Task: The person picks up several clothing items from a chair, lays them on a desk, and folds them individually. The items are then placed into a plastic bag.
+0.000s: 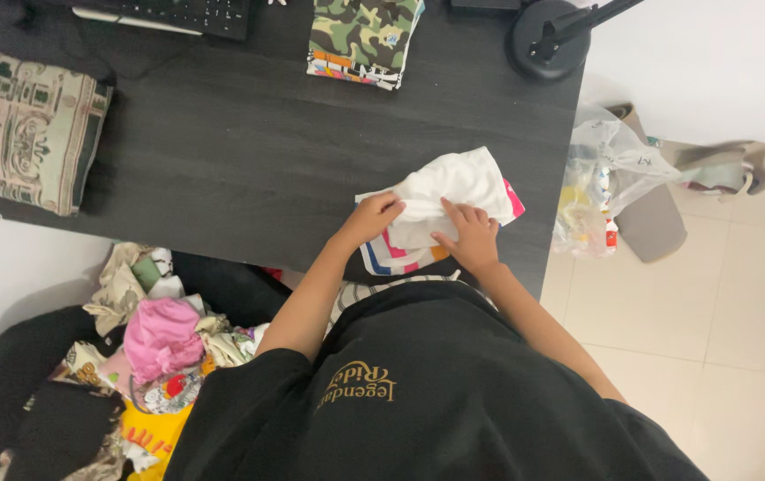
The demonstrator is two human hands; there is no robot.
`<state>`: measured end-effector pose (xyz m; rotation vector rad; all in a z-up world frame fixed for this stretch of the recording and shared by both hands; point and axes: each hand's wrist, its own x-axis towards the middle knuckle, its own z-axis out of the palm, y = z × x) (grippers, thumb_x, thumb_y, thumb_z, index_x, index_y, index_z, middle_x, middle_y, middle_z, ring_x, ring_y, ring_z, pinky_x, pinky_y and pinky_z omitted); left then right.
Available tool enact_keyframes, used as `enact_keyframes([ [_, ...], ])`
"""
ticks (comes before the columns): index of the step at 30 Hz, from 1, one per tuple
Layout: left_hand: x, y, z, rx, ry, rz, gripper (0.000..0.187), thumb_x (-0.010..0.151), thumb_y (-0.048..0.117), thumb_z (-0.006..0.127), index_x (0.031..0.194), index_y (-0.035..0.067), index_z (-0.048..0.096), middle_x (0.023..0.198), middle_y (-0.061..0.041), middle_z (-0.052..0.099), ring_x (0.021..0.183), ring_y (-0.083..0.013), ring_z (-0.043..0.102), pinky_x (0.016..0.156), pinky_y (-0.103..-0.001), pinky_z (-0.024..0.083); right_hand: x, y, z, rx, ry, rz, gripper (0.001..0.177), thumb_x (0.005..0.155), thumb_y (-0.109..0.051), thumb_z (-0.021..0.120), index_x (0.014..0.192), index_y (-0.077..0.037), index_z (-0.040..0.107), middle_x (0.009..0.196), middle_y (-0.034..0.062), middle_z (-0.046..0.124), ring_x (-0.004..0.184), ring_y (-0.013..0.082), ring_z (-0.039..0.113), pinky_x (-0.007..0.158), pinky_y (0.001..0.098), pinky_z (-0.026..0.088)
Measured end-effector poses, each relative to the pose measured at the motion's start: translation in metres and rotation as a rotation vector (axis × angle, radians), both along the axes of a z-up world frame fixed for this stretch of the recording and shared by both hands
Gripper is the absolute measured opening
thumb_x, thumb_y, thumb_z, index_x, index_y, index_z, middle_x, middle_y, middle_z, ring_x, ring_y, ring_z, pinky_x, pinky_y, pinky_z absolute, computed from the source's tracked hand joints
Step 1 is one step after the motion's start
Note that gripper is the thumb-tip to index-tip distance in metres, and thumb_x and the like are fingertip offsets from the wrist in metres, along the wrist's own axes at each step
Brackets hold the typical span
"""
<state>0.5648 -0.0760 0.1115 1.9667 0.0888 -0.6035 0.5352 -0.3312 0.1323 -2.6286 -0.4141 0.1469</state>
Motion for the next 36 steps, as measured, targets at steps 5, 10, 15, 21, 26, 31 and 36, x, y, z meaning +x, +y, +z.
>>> enact_keyframes([
  [5, 0.017, 0.022, 0.047, -0.808, 0.047, -0.046, 0.055, 0.096, 0.035, 0.068, 0.143, 0.018, 0.045, 0.143, -0.006, 0.059, 0.132, -0.0179, 0.057, 0.11, -0.033, 0.045, 0.032, 0.001, -0.022, 0.005, 0.21, -0.283, 0.029, 0.103, -0.037, 0.066, 0.125, -0.018, 0.069, 0.098, 0.004, 0.07, 0.101, 0.0239, 0.064, 0.093, 0.046, 0.048],
  [10, -0.008, 0.051, 0.037, 0.294, -0.381, -0.892, 0.081, 0.065, 0.028, 0.09, 0.139, 0.023, 0.057, 0.152, -0.012, 0.042, 0.147, -0.0375, 0.031, 0.11, -0.06, 0.024, 0.088, -0.009, 0.012, 1.195, 0.225, -0.643, 0.029, 0.109, -0.022, 0.053, 0.13, -0.003, 0.062, 0.115, 0.0055, 0.072, 0.1, 0.0141, 0.068, 0.091, 0.0333, 0.055],
  [15, -0.03, 0.08, -0.036, 0.2, -0.755, -0.754, 0.03, 0.08, 0.025, 0.075, 0.107, 0.021, 0.064, 0.143, -0.005, 0.058, 0.14, -0.0284, 0.045, 0.113, -0.064, 0.026, 0.097, 0.013, 0.048, 0.832, -0.163, -0.566, 0.065, 0.102, -0.017, 0.058, 0.158, -0.004, 0.027, 0.153, 0.0169, 0.046, 0.14, 0.0279, 0.047, 0.11, 0.0406, 0.045],
  [21, -0.006, 0.065, -0.003, 0.076, -0.393, -0.342, 0.023, 0.102, 0.027, 0.062, 0.12, 0.015, 0.055, 0.102, -0.009, 0.073, 0.104, -0.0303, 0.07, 0.103, -0.052, 0.043, -0.008, 0.089, 0.058, -0.029, 0.506, 0.112, 0.102, 0.073, -0.037, 0.084, 0.159, -0.018, 0.033, 0.127, 0.0089, 0.067, 0.123, 0.0271, 0.056, 0.11, 0.0523, 0.025],
  [26, 0.027, 0.093, 0.106, -0.085, -0.423, -0.443, 0.046, 0.09, 0.036, 0.076, 0.119, 0.011, 0.05, 0.098, -0.014, 0.072, 0.093, -0.0349, 0.071, 0.076, -0.042, 0.053, -0.033, 0.047, 0.074, 0.428, 0.301, -0.044, 0.031, 0.088, -0.014, 0.071, 0.117, -0.005, 0.071, 0.103, 0.0085, 0.076, 0.093, 0.0201, 0.071, 0.085, 0.0356, 0.057],
  [31, 0.07, 0.138, 0.154, 0.089, -0.856, -0.615, 0.027, 0.084, 0.025, 0.073, 0.109, 0.017, 0.069, 0.101, -0.007, 0.076, 0.093, -0.0305, 0.073, 0.074, -0.039, 0.053, -0.012, 0.011, 0.126, 0.881, 0.272, -0.392, 0.019, 0.098, -0.007, 0.067, 0.116, -0.001, 0.069, 0.102, 0.0055, 0.072, 0.088, 0.01, 0.066, 0.075, 0.0254, 0.055],
  [36, 0.106, 0.155, 0.151, -0.608, -0.263, -0.278, 0.019, 0.102, 0.023, 0.067, 0.104, 0.005, 0.073, 0.085, 0.006, 0.063, 0.073, -0.0032, 0.049, 0.064, -0.024, 0.039, 0.02, 0.028, 0.146, 1.383, 0.331, -0.461, 0.017, 0.106, -0.014, 0.061, 0.12, -0.005, 0.065, 0.108, 0.0038, 0.072, 0.097, 0.0111, 0.07, 0.085, 0.0264, 0.058],
])
